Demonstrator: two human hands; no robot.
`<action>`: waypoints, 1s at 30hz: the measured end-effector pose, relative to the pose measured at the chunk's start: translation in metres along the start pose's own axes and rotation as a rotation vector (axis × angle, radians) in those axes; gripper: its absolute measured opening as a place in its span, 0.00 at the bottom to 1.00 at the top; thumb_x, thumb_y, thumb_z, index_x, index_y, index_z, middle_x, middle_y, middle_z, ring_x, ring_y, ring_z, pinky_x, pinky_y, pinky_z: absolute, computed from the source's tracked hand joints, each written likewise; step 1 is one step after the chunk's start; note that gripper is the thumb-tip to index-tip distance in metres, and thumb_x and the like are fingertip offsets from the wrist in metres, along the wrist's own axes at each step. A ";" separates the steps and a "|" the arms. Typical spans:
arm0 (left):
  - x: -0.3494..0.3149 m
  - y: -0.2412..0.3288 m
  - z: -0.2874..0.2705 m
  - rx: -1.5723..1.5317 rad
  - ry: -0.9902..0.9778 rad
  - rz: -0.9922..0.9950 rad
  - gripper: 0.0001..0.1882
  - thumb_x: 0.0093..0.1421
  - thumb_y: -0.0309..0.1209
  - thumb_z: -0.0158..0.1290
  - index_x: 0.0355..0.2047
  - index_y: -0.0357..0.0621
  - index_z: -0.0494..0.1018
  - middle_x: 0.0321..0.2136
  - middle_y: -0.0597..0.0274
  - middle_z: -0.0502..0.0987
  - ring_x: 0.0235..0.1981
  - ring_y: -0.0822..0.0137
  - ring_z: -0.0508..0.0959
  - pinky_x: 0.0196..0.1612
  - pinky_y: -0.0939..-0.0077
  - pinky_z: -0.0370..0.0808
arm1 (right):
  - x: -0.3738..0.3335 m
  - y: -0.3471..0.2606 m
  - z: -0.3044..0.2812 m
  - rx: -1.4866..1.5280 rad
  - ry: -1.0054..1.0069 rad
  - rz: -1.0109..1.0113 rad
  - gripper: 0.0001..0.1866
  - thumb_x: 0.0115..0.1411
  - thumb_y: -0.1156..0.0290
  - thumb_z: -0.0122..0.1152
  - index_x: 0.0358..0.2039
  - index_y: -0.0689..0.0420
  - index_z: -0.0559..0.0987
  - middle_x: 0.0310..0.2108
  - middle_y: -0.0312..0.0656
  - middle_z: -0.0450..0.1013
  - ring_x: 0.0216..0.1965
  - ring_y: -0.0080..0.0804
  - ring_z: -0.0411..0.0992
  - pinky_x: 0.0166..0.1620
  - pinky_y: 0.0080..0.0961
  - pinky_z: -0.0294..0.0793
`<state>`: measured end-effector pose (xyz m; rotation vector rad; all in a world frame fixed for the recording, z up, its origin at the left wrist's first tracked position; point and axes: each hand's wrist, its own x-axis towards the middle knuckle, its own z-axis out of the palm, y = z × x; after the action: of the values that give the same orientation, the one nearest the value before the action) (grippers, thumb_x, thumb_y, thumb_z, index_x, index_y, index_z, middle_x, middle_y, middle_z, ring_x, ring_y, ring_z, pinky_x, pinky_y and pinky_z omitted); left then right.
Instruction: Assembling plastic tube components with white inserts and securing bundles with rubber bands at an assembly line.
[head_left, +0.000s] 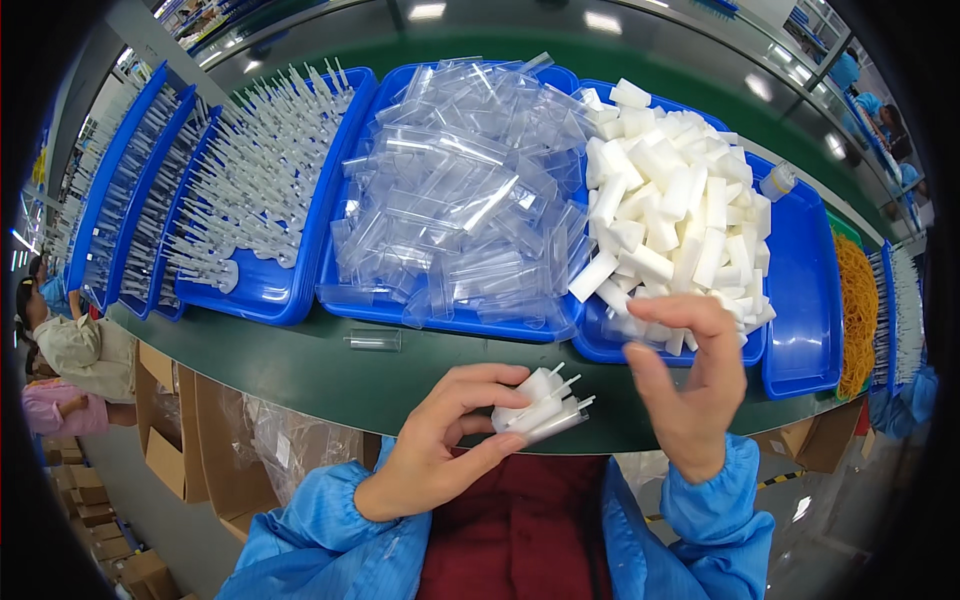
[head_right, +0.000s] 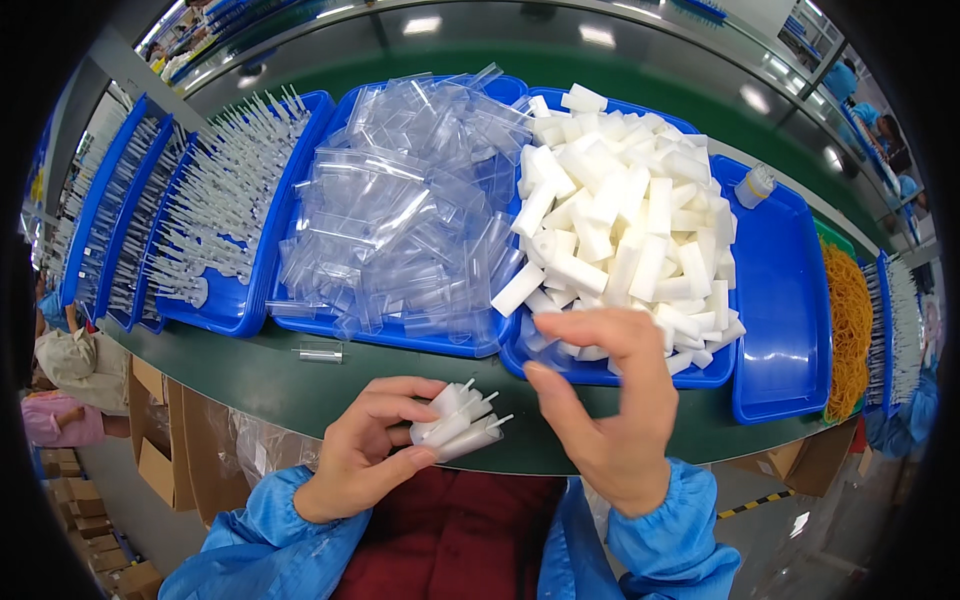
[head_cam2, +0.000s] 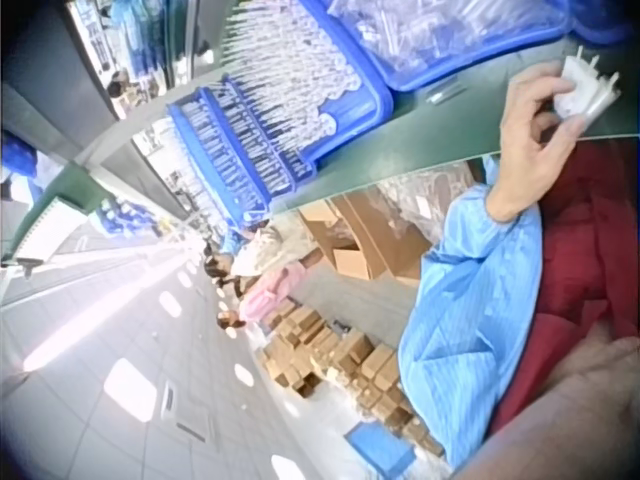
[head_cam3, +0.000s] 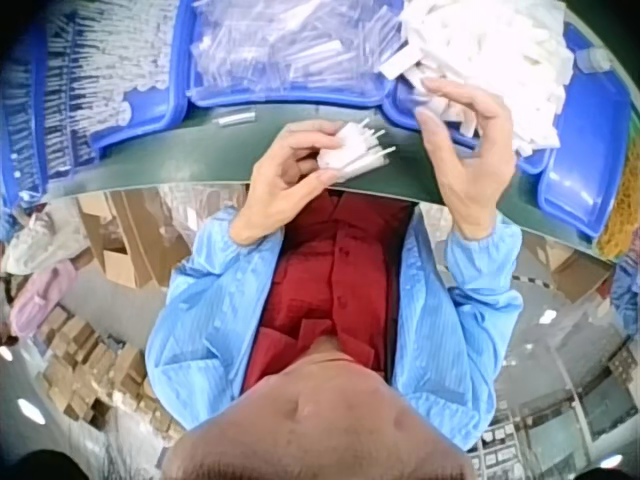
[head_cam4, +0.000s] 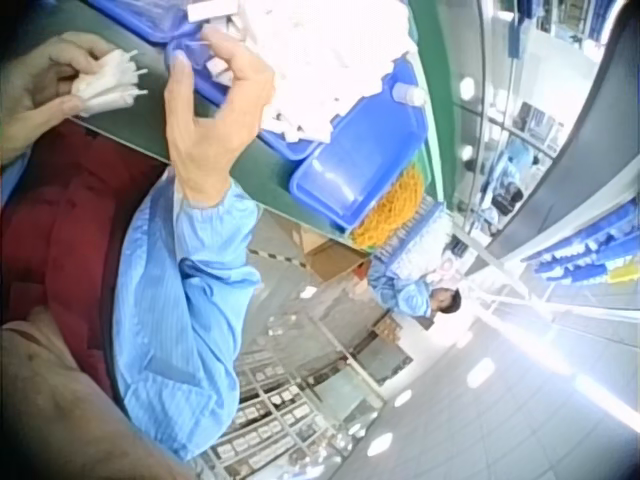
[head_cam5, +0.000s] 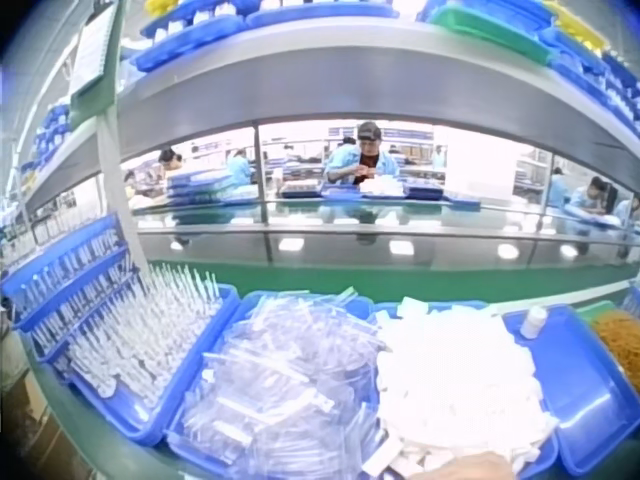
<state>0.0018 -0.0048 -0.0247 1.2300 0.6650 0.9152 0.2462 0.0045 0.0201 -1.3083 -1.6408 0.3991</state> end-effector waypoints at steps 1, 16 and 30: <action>0.001 -0.001 0.001 0.022 0.000 0.014 0.20 0.62 0.17 0.57 0.54 0.38 0.71 0.60 0.48 0.65 0.59 0.59 0.73 0.57 0.66 0.79 | -0.007 -0.008 0.002 0.274 0.053 0.178 0.17 0.59 0.80 0.65 0.49 0.61 0.75 0.45 0.46 0.78 0.45 0.34 0.75 0.51 0.32 0.72; 0.008 0.007 0.011 0.619 -0.006 0.248 0.21 0.54 0.19 0.66 0.49 0.40 0.76 0.55 0.46 0.70 0.55 0.54 0.77 0.56 0.66 0.77 | -0.044 -0.008 0.012 0.607 0.042 0.460 0.16 0.63 0.80 0.64 0.49 0.65 0.70 0.43 0.52 0.78 0.43 0.31 0.79 0.50 0.26 0.77; 0.005 -0.001 0.018 0.404 0.095 0.082 0.18 0.54 0.18 0.65 0.45 0.39 0.76 0.53 0.50 0.72 0.53 0.56 0.76 0.55 0.66 0.76 | -0.060 -0.004 0.024 0.545 0.076 0.303 0.20 0.58 0.84 0.68 0.45 0.63 0.67 0.41 0.55 0.79 0.44 0.35 0.80 0.49 0.27 0.79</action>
<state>0.0199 -0.0091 -0.0218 1.5883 0.9113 0.9387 0.2217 -0.0430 -0.0169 -1.1297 -1.1537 0.8975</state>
